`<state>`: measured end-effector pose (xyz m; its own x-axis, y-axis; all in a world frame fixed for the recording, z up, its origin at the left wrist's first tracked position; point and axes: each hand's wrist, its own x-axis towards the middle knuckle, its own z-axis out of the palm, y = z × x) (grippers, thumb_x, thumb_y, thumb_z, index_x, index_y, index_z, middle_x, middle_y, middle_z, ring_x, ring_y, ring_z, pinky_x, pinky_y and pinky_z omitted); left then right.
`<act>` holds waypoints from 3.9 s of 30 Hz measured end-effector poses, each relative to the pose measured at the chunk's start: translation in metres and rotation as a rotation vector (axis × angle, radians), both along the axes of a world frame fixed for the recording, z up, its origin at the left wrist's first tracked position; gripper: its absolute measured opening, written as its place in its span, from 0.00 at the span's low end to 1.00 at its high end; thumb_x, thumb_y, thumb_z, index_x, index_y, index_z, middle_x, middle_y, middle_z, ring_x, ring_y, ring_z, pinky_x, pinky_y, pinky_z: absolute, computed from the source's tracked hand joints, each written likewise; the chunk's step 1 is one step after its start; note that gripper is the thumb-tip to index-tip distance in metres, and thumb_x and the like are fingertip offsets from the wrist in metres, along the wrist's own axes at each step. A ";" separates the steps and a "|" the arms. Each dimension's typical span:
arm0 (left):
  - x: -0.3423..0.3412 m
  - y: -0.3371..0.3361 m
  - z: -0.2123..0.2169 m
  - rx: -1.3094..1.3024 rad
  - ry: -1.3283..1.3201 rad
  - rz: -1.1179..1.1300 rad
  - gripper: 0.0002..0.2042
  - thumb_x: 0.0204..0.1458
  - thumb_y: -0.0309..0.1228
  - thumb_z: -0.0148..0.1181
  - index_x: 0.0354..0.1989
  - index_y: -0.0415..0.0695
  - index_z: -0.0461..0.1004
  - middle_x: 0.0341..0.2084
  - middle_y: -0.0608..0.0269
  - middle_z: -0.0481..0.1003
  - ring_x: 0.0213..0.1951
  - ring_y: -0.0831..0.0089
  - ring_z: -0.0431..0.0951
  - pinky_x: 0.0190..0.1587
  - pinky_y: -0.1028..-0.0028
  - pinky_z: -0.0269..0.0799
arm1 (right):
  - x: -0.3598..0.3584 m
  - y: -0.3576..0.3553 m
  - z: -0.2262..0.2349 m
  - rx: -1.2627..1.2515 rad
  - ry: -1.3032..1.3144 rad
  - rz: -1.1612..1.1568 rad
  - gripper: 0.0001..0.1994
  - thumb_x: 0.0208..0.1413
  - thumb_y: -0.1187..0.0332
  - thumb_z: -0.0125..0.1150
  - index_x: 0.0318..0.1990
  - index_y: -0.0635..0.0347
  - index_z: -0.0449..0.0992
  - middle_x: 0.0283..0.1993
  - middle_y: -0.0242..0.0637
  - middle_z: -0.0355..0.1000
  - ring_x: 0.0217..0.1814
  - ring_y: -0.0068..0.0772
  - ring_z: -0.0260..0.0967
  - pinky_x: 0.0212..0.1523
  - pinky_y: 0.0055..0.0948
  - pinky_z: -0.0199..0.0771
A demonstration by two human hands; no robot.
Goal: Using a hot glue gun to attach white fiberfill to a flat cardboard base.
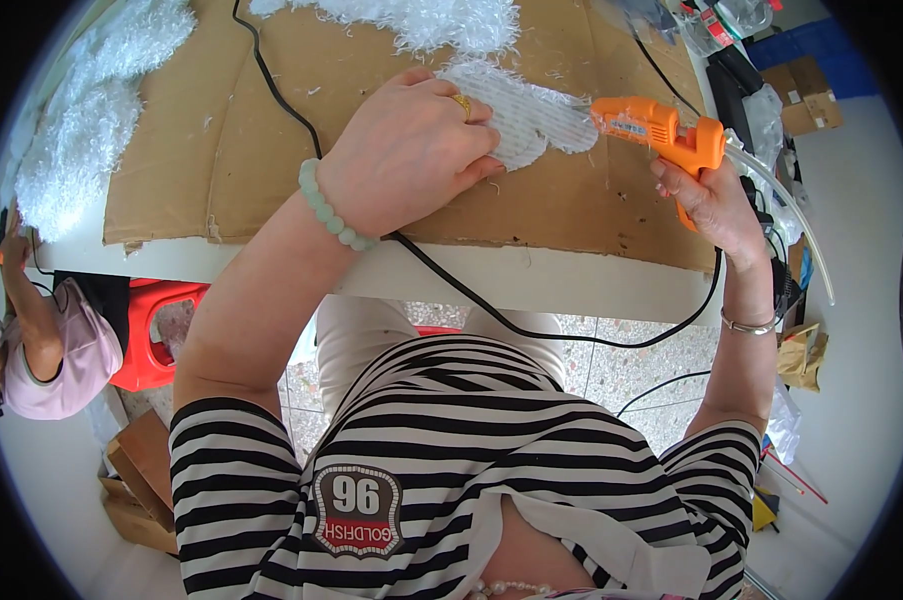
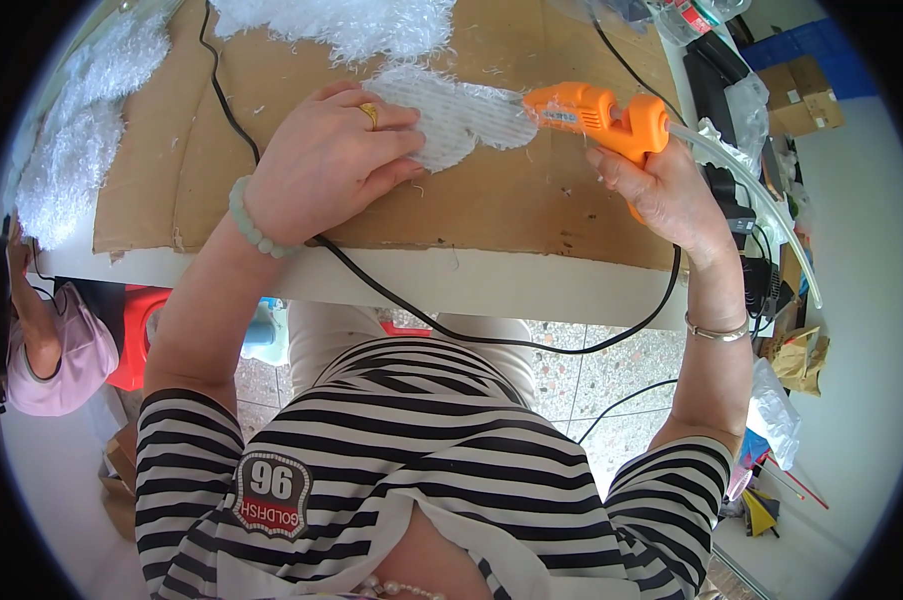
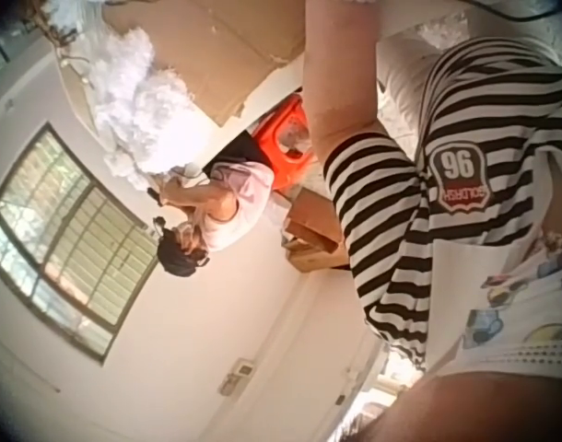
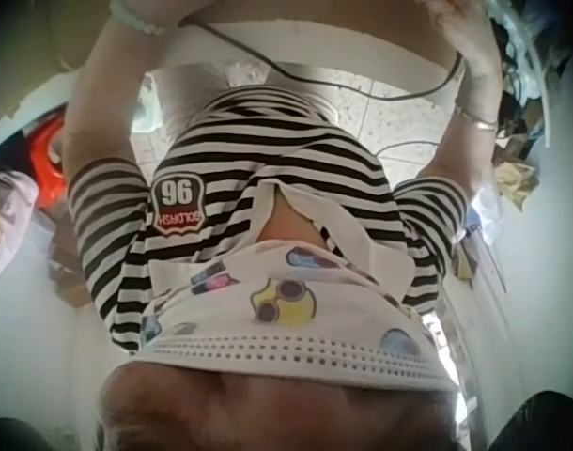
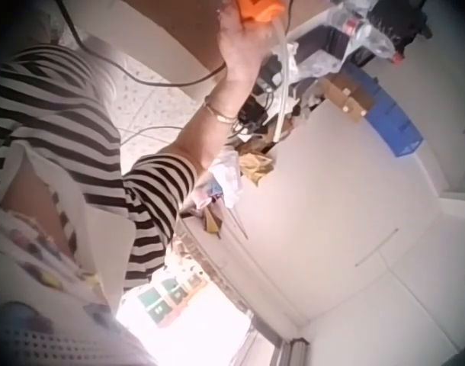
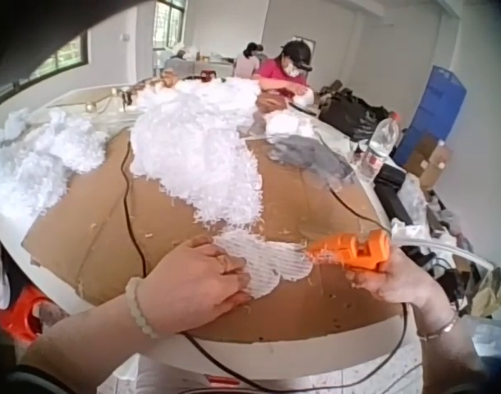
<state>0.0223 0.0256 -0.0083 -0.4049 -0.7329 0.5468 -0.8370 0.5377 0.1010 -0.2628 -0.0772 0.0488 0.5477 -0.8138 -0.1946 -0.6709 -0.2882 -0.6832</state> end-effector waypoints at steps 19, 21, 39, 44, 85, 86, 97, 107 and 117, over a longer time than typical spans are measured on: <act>0.000 -0.001 -0.001 -0.013 0.025 -0.007 0.07 0.40 0.34 0.61 0.19 0.45 0.74 0.24 0.69 0.74 0.32 0.68 0.72 0.43 0.66 0.67 | 0.004 0.000 -0.001 0.045 -0.070 0.010 0.15 0.54 0.67 0.58 0.46 0.64 0.67 0.33 0.30 0.69 0.34 0.20 0.66 0.38 0.22 0.67; 0.001 0.000 0.000 -0.009 0.022 -0.006 0.07 0.40 0.34 0.61 0.18 0.45 0.74 0.23 0.69 0.74 0.32 0.68 0.72 0.43 0.66 0.67 | 0.006 0.000 0.001 0.043 -0.064 0.006 0.15 0.54 0.68 0.58 0.45 0.64 0.67 0.33 0.30 0.69 0.34 0.20 0.66 0.38 0.22 0.67; 0.001 0.000 -0.001 -0.002 0.015 -0.003 0.08 0.40 0.35 0.61 0.18 0.45 0.74 0.21 0.68 0.73 0.31 0.67 0.72 0.41 0.67 0.67 | 0.040 0.004 0.009 -0.195 0.137 0.160 0.14 0.53 0.63 0.59 0.40 0.63 0.67 0.23 0.27 0.63 0.24 0.16 0.58 0.24 0.18 0.59; 0.001 -0.001 -0.001 -0.009 0.004 -0.005 0.08 0.40 0.35 0.61 0.18 0.45 0.74 0.21 0.67 0.74 0.31 0.67 0.72 0.41 0.67 0.67 | 0.041 0.001 0.006 -0.212 0.061 0.222 0.13 0.53 0.63 0.59 0.40 0.63 0.69 0.22 0.25 0.61 0.23 0.15 0.56 0.22 0.18 0.57; 0.001 -0.002 -0.002 0.021 0.028 -0.011 0.07 0.41 0.35 0.61 0.20 0.46 0.75 0.27 0.70 0.75 0.32 0.67 0.72 0.43 0.66 0.67 | -0.004 0.001 0.015 -0.106 0.044 -0.004 0.13 0.53 0.66 0.58 0.42 0.62 0.68 0.27 0.25 0.64 0.27 0.15 0.58 0.29 0.17 0.61; 0.000 -0.002 -0.002 0.022 0.030 -0.012 0.07 0.41 0.35 0.61 0.20 0.46 0.75 0.27 0.70 0.75 0.32 0.67 0.72 0.43 0.66 0.67 | -0.007 -0.001 0.016 -0.128 0.031 0.002 0.12 0.53 0.66 0.57 0.42 0.62 0.67 0.27 0.25 0.64 0.27 0.15 0.58 0.29 0.17 0.61; 0.001 -0.002 0.000 0.009 0.032 -0.019 0.07 0.41 0.35 0.61 0.20 0.45 0.75 0.29 0.69 0.76 0.33 0.66 0.72 0.43 0.65 0.68 | -0.001 0.006 0.012 -0.108 -0.002 -0.028 0.10 0.53 0.68 0.57 0.40 0.61 0.67 0.28 0.25 0.64 0.28 0.15 0.59 0.28 0.17 0.59; -0.004 0.001 0.006 0.043 -0.024 -0.020 0.07 0.42 0.35 0.61 0.22 0.45 0.75 0.25 0.66 0.70 0.31 0.65 0.72 0.41 0.67 0.67 | 0.068 0.036 -0.029 0.252 -1.011 -0.198 0.13 0.59 0.61 0.48 0.34 0.64 0.68 0.35 0.38 0.69 0.40 0.31 0.70 0.43 0.41 0.76; 0.005 -0.006 0.030 0.215 0.143 0.042 0.05 0.45 0.30 0.56 0.26 0.44 0.77 0.21 0.60 0.75 0.28 0.60 0.72 0.36 0.67 0.69 | 0.084 0.033 -0.048 0.422 -1.188 -0.314 0.11 0.60 0.65 0.48 0.33 0.64 0.70 0.36 0.37 0.69 0.41 0.30 0.68 0.44 0.43 0.77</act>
<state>0.0270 0.0200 0.0215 -0.3009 -0.8531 0.4262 -0.8273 0.4558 0.3284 -0.1786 -0.0437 0.0004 0.3592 -0.9333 0.0038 0.4045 0.1520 -0.9018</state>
